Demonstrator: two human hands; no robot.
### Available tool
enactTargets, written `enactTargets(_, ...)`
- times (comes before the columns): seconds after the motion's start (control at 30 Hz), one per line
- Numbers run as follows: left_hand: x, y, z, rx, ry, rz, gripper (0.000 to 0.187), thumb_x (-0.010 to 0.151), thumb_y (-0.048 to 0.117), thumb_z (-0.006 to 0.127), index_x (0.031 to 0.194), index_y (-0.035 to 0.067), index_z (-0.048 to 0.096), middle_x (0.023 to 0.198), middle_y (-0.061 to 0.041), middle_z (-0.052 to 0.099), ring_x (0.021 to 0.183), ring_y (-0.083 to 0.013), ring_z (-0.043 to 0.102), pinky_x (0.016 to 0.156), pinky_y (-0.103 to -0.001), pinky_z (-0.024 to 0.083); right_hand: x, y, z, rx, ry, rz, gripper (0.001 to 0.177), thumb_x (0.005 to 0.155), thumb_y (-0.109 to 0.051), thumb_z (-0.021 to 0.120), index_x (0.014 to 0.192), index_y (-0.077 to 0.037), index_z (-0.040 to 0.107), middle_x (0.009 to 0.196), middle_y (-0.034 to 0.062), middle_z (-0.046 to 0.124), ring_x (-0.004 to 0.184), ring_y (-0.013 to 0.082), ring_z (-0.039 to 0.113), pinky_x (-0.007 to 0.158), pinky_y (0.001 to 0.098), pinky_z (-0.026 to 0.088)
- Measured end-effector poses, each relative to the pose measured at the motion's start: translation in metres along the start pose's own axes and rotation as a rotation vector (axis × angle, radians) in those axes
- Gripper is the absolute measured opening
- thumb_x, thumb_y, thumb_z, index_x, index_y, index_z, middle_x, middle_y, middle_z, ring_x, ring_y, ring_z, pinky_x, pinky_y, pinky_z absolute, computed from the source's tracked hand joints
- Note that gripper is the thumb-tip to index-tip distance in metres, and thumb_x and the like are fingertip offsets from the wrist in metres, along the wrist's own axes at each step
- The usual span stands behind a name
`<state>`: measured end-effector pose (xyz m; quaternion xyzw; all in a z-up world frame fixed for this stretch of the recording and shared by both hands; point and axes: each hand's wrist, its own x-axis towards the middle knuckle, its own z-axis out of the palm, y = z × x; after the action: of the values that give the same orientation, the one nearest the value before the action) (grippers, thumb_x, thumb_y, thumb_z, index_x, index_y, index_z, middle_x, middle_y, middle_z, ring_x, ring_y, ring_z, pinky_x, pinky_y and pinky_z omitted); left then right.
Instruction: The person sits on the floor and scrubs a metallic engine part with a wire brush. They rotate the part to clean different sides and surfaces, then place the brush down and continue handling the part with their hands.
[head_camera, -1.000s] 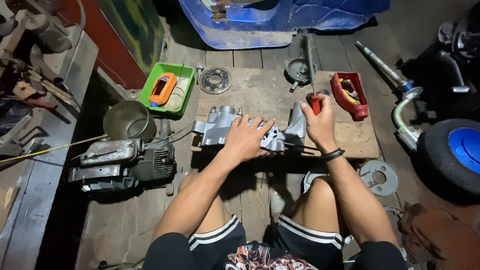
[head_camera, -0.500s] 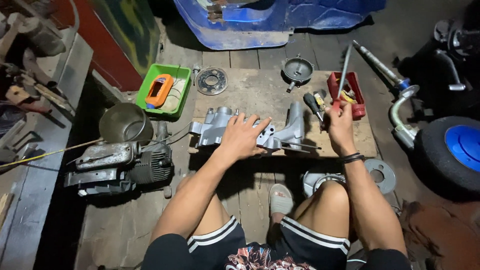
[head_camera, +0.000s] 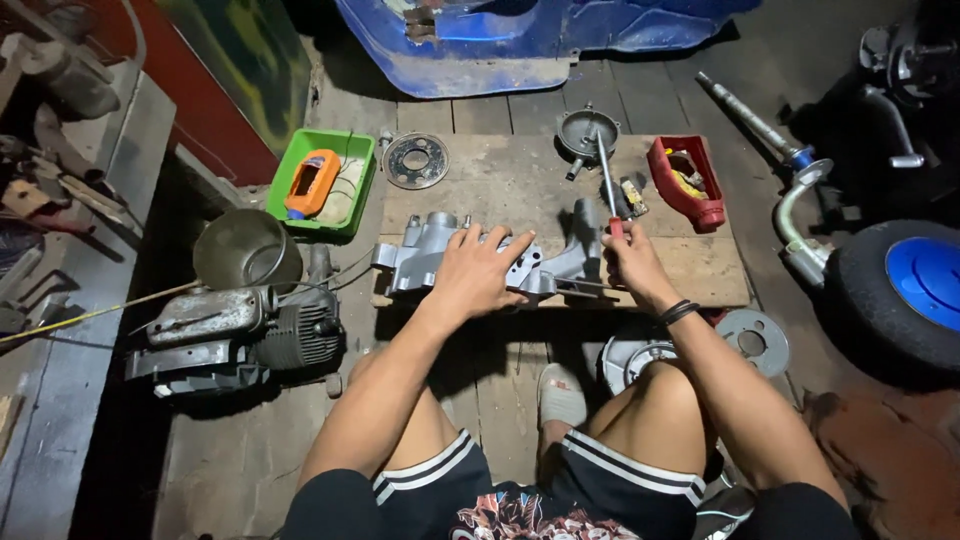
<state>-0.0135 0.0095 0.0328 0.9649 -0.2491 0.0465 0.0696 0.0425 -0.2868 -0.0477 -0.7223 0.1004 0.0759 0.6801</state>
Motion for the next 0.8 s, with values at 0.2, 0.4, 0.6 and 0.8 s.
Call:
enactTargets(0.2,-0.001,0.0,0.0,-0.003,0.01,0.006,0.095,0.066,0.059,0.085,0.147,0.028,0.046,0.13,-0.005,0.057,0.11,-0.035,0.056,0.107,-0.054,0.042,0.0,-0.003,-0.005,-0.067,-0.018,0.013,0.032,0.096,-0.02,0.065,0.122,-0.009,0.05,0.063,0.0058,0.049,0.044,0.017,0.048,0.034,0.0308,0.037)
enactTargets(0.4,-0.001,0.0,-0.001,0.0,0.01,0.006,0.095,0.066,0.061,0.084,0.147,0.027,0.047,0.131,-0.006,0.057,0.111,-0.035,0.056,0.107,-0.053,0.042,-0.005,-0.001,-0.022,0.016,-0.03,-0.012,0.029,0.097,-0.02,0.063,0.118,-0.008,0.047,0.061,0.0033,0.038,0.044,0.0154,0.041,0.034,0.0289,0.034)
enactTargets(0.6,0.0,-0.002,0.003,0.015,0.002,0.009,0.096,0.067,0.062,0.083,0.149,0.028,0.044,0.132,-0.005,0.056,0.112,-0.0345,0.056,0.107,-0.054,0.041,-0.017,-0.002,-0.025,-0.009,-0.05,0.036,0.026,0.097,-0.023,0.06,0.115,-0.01,0.048,0.064,0.0033,0.039,0.046,0.016,0.043,0.037,0.0298,0.036)
enactTargets(0.8,-0.001,-0.002,-0.001,0.015,-0.007,0.007,0.095,0.069,0.062,0.082,0.149,0.028,0.045,0.131,-0.005,0.056,0.112,-0.0348,0.056,0.107,-0.054,0.042,-0.01,0.008,-0.026,0.045,-0.07,0.079,0.026,0.096,-0.028,0.061,0.113,-0.013,0.047,0.064,0.0006,0.037,0.048,0.0152,0.041,0.038,0.0298,0.037)
